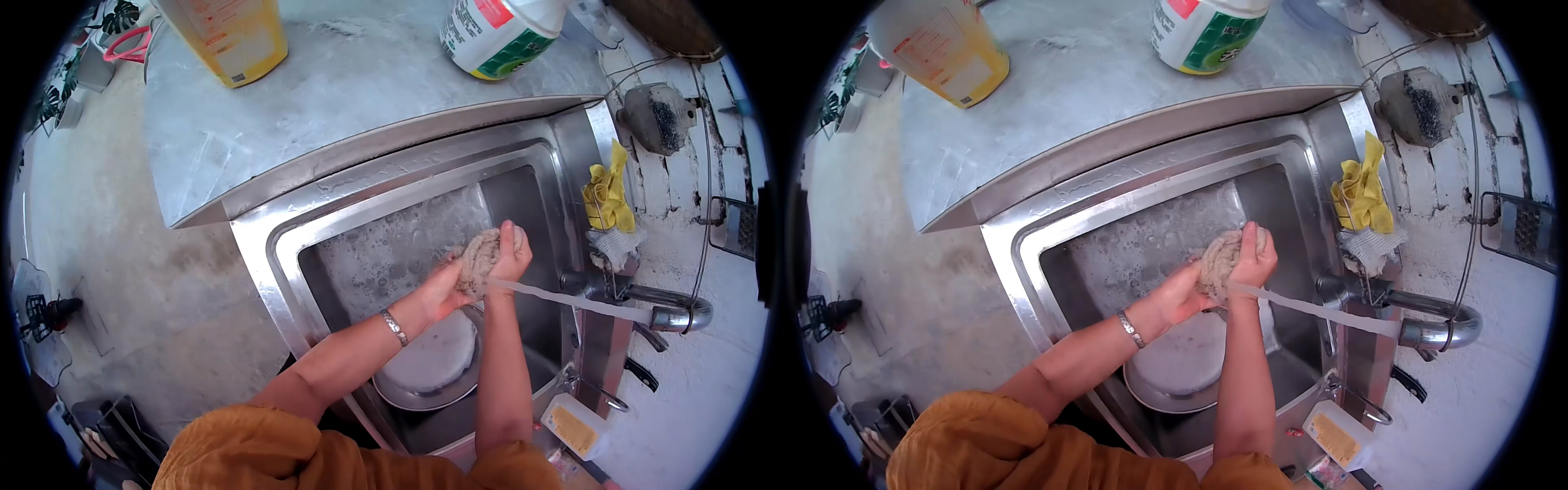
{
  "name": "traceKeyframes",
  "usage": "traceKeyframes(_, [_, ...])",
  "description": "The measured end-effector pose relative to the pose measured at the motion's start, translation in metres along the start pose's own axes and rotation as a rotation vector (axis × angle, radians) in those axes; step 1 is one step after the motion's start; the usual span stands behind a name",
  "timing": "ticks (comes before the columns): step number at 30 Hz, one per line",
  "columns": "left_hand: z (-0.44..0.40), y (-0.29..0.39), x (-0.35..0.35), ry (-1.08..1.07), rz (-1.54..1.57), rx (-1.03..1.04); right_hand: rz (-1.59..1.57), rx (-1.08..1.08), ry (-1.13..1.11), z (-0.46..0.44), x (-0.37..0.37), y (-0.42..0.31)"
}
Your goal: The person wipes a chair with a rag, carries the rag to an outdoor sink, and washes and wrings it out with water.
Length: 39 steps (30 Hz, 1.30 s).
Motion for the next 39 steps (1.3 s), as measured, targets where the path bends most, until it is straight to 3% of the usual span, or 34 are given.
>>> traceKeyframes(3, [0.001,-0.003,0.001,0.071,0.067,-0.054,-0.023,-0.035,0.036,0.011,0.006,-0.011])
traceKeyframes(6, [-0.022,-0.002,-0.031,-0.052,-0.026,-0.011,0.040,-0.164,-0.146,0.053,0.014,-0.056])
traceKeyframes(8, [-0.020,0.008,-0.044,-0.355,0.218,0.033,0.145,-0.278,-0.322,0.088,0.015,-0.066])
traceKeyframes(9, [-0.017,0.010,-0.037,-0.353,0.215,0.031,0.143,-0.277,-0.319,0.098,0.017,-0.070])
traceKeyframes(11, [0.017,0.021,0.010,0.024,0.000,0.048,0.370,-0.496,-0.404,0.113,0.022,-0.076])
traceKeyframes(12, [0.001,0.010,-0.012,-0.116,0.072,0.065,0.476,-0.539,-0.401,0.114,0.021,-0.068])
traceKeyframes(17, [-0.028,0.001,-0.038,-0.281,0.241,0.038,0.445,-0.679,-0.504,0.076,0.020,-0.052])
traceKeyframes(19, [-0.019,0.005,-0.031,-0.245,0.189,0.031,0.350,-0.686,-0.514,0.070,0.027,-0.054])
traceKeyframes(24, [-0.011,0.005,-0.020,-0.126,0.112,0.060,0.450,-0.712,-0.455,0.066,0.041,-0.058])
traceKeyframes(31, [-0.016,0.002,-0.024,-0.165,0.117,0.044,0.479,-0.661,-0.398,0.061,0.044,-0.054])
traceKeyframes(34, [-0.019,0.002,-0.031,-0.258,0.123,0.011,0.435,-0.545,-0.342,0.058,0.042,-0.052])
traceKeyframes(36, [-0.023,0.001,-0.034,-0.324,0.102,0.032,0.250,-0.137,-0.285,0.053,0.040,-0.055])
traceKeyframes(37, [-0.022,-0.001,-0.030,-0.298,0.073,0.085,0.248,-0.137,-0.284,0.049,0.036,-0.051])
traceKeyframes(38, [-0.012,-0.001,-0.017,-0.192,0.009,0.165,-0.004,-0.014,-0.213,0.043,0.030,-0.044])
traceKeyframes(39, [-0.005,-0.001,-0.005,0.246,-0.068,0.172,-0.256,0.110,-0.140,0.037,0.022,-0.039])
Point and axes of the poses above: each hand's wrist, its own z-axis away from the middle knuckle, its own x-axis out of the palm, y = z × x, the point moved 1 cm from there along -z, towards the middle knuckle, and after that the axes turned 14 degrees about -x, right-handed, at the moved point
